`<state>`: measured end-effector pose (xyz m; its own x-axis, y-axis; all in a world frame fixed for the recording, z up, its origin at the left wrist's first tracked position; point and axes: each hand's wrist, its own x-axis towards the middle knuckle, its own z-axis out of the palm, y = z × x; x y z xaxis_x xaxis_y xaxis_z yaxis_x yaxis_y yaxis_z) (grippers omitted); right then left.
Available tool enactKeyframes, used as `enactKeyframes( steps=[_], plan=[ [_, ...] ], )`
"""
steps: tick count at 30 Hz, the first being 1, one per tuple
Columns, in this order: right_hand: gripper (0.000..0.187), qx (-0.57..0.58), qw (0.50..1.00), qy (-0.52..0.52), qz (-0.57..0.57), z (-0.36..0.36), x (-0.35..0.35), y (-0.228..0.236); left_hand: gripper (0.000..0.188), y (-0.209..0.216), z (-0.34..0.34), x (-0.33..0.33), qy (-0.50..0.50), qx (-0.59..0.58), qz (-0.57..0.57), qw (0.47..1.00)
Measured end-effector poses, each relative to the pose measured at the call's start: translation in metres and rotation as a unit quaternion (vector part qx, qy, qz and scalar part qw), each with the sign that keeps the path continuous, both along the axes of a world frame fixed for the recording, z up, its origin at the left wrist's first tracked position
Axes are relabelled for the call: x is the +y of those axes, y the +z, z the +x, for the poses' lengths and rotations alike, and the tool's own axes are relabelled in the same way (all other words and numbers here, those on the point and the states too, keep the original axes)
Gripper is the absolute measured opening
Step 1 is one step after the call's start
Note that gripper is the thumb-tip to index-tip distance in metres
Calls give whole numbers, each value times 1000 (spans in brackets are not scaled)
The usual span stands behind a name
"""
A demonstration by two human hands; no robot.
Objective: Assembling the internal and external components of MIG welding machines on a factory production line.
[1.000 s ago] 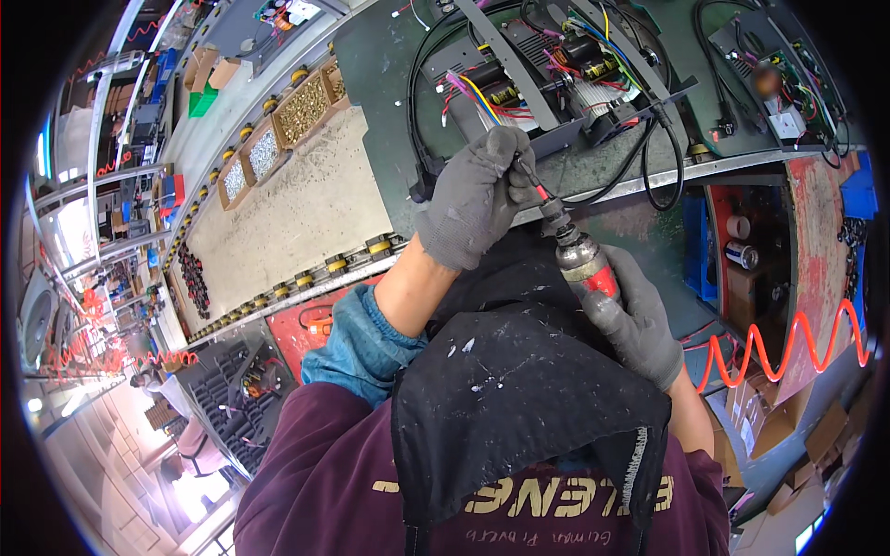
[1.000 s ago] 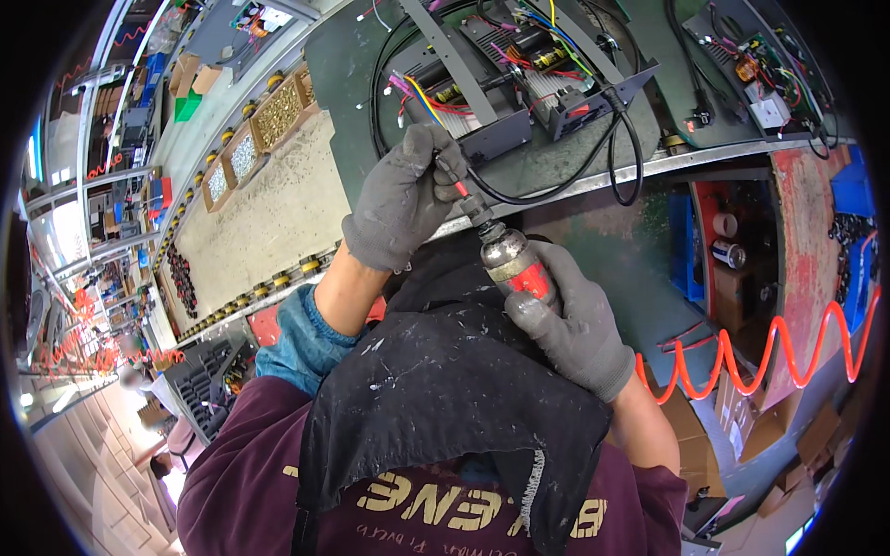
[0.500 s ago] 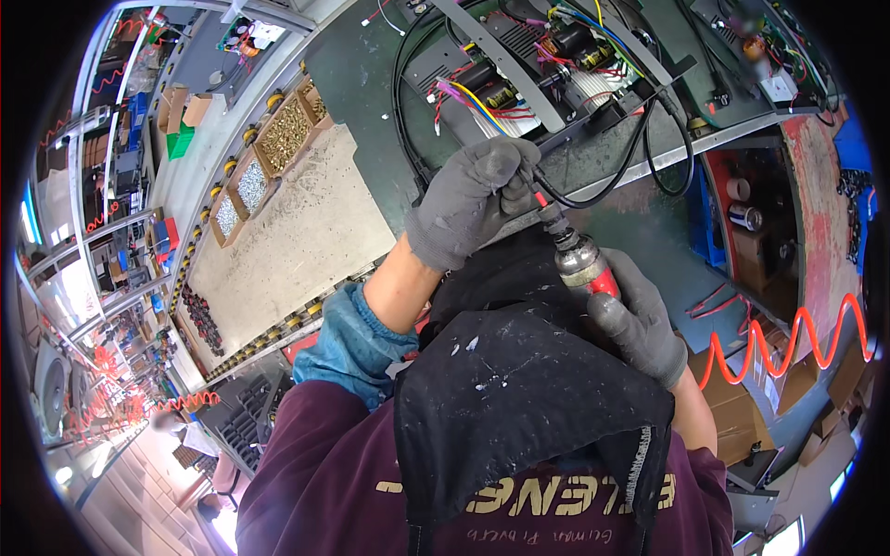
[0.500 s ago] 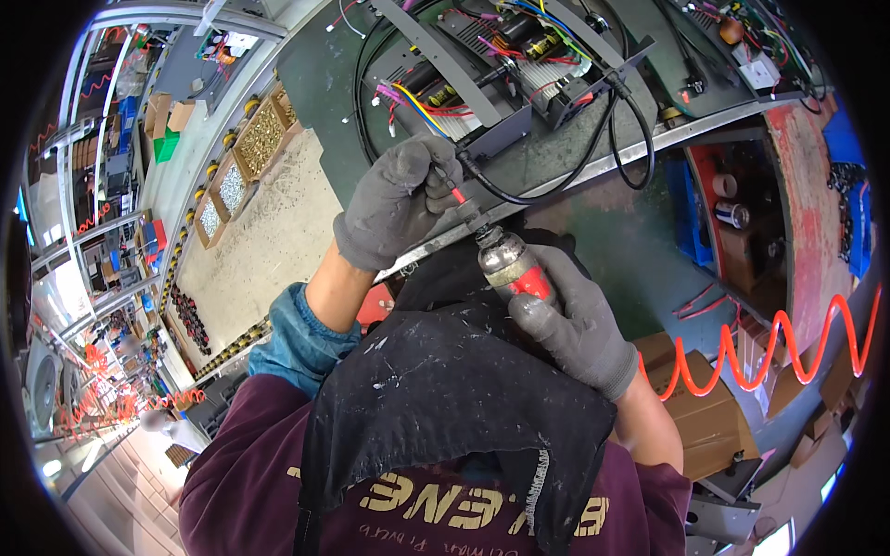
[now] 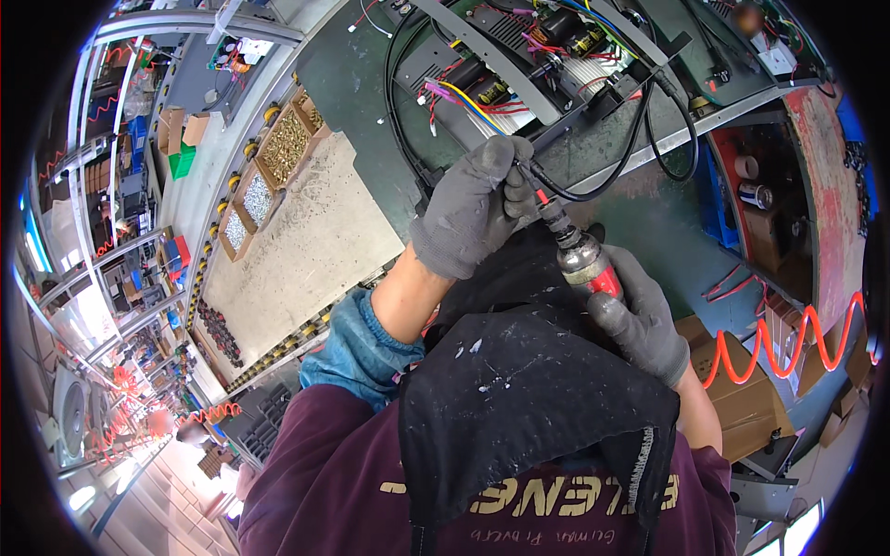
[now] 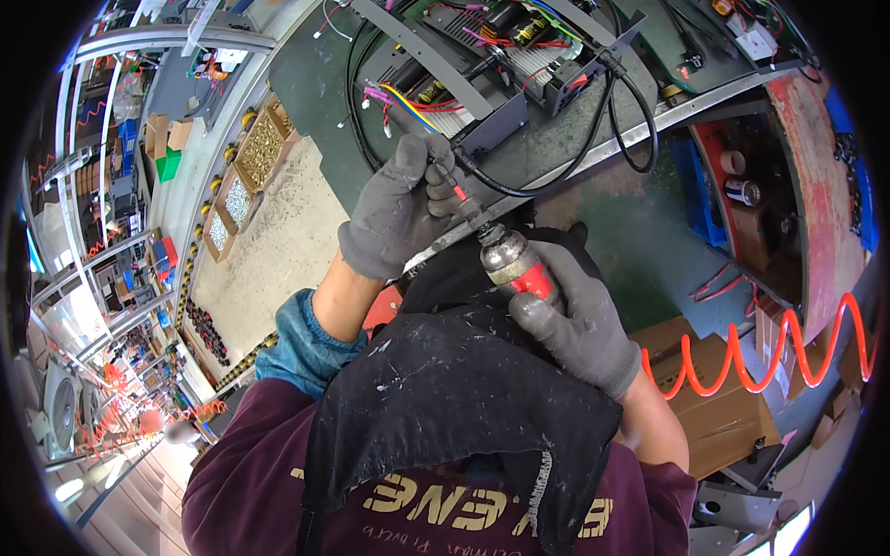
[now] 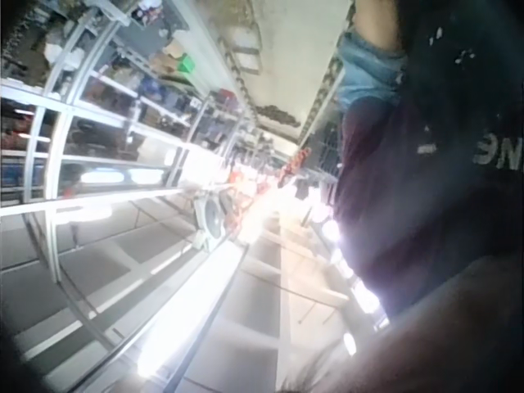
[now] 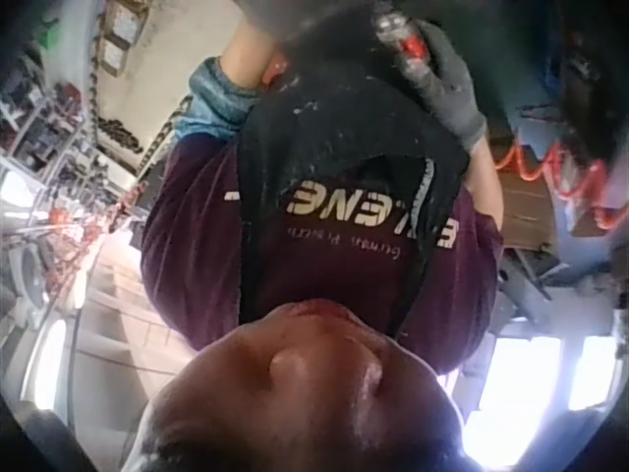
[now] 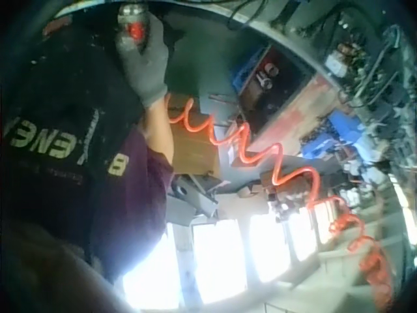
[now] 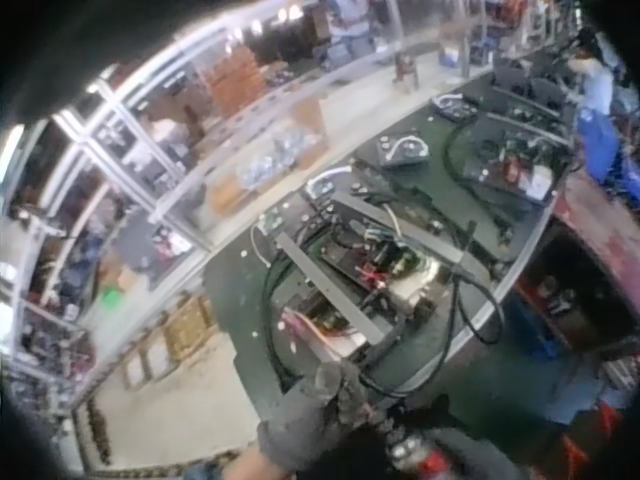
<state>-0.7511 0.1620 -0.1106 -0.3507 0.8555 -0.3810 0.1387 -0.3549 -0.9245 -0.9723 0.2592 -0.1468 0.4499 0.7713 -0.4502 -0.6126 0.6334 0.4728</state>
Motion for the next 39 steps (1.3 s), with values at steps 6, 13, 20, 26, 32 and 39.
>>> enactKeyframes(
  steps=[6,13,20,26,32,39],
  plan=[
    [58,-4,1000,6,-22,-1,-2,1,35,4,3,-5,10,70,17,997],
    [58,71,997,-21,-23,-3,-4,-2,29,1,6,-6,42,60,26,997],
    [57,57,998,-25,-23,-4,-5,-5,31,3,4,0,-3,125,69,990],
    [59,98,993,-2,-62,1,-1,-2,33,4,17,-8,40,13,-2,999],
    [74,187,966,-67,-167,6,-8,-4,40,21,-6,5,-232,162,41,958],
    [89,53,998,-34,-21,28,-16,-28,27,38,-17,95,-140,705,570,397]
  ],
)
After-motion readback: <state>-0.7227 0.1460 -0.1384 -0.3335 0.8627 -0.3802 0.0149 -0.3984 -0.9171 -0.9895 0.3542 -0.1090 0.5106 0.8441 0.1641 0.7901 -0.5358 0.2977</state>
